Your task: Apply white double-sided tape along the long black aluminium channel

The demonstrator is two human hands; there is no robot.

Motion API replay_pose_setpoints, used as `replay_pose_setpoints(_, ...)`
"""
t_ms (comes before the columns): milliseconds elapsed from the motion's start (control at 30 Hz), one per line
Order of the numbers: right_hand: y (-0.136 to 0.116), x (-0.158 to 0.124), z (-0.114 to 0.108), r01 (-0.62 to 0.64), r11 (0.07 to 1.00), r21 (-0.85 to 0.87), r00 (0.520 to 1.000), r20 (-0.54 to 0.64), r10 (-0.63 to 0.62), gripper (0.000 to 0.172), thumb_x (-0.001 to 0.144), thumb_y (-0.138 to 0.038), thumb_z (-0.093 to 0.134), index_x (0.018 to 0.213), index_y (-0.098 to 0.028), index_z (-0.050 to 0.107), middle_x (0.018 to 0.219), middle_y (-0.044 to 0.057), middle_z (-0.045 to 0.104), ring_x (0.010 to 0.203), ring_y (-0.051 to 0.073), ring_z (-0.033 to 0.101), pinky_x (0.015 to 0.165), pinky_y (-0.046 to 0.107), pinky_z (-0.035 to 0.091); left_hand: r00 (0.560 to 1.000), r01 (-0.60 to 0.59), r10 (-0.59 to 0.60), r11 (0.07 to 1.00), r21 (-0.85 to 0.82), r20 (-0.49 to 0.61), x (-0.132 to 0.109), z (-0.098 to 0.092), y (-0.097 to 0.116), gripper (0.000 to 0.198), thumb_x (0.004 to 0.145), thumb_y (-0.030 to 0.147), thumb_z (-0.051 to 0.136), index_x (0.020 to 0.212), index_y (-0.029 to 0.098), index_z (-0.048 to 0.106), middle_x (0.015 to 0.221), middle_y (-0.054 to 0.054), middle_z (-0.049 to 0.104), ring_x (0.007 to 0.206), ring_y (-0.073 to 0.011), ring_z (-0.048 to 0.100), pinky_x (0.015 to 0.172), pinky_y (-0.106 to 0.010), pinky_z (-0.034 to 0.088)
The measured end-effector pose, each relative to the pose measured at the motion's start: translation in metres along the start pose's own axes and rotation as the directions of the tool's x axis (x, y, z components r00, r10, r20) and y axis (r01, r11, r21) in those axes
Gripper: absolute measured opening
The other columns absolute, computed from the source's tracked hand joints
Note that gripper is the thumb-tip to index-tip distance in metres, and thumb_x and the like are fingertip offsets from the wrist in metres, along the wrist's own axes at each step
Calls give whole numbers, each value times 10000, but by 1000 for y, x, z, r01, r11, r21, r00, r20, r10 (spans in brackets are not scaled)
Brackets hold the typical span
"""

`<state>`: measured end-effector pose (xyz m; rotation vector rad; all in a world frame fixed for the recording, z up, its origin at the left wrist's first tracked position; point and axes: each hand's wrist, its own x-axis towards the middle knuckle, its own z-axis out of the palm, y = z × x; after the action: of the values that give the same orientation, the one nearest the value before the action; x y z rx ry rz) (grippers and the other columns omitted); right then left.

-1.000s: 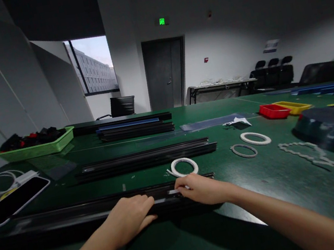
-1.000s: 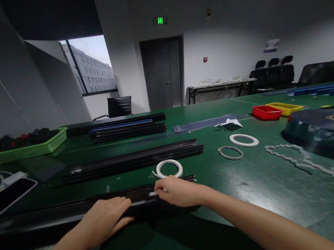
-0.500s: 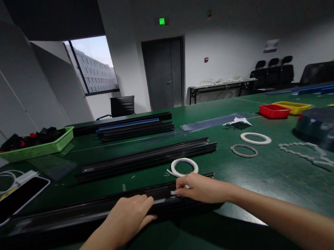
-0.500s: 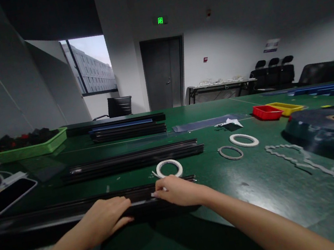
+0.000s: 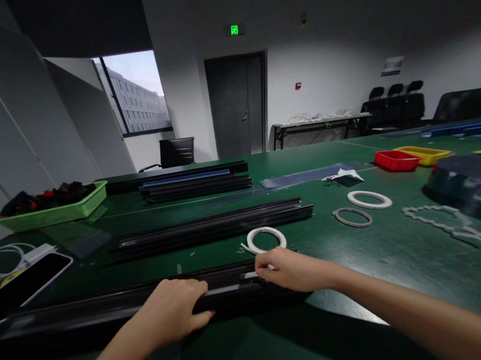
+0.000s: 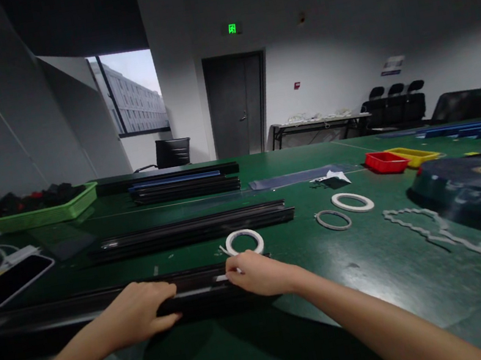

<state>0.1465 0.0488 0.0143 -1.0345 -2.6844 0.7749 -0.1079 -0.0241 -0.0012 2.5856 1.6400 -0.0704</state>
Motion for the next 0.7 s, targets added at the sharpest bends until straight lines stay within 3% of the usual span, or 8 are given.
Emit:
replay_pose_setpoints(333, -2, 0, 0, 15, 1000, 9, 1000, 11, -15, 244, 839, -249, 421, 912, -166, 639, 869, 60, 644, 746, 158, 572, 639, 243, 396, 1000, -18, 18, 1000, -4, -25, -1, 0, 0, 248, 801, 418, 461, 856, 223, 604, 876, -37, 679, 785, -212, 628, 687, -312, 449)
replay_pose_setpoints(700, 2, 3, 3, -1, 1000, -3, 1000, -3, 1, 308, 860, -406, 428, 869, -167, 622, 831, 46, 635, 726, 153, 560, 619, 247, 373, 999, -28, 29, 1000, 1, -28, -1, 1, -1, 240, 801, 410, 460, 855, 223, 600, 906, -38, 683, 807, -219, 630, 697, -321, 453)
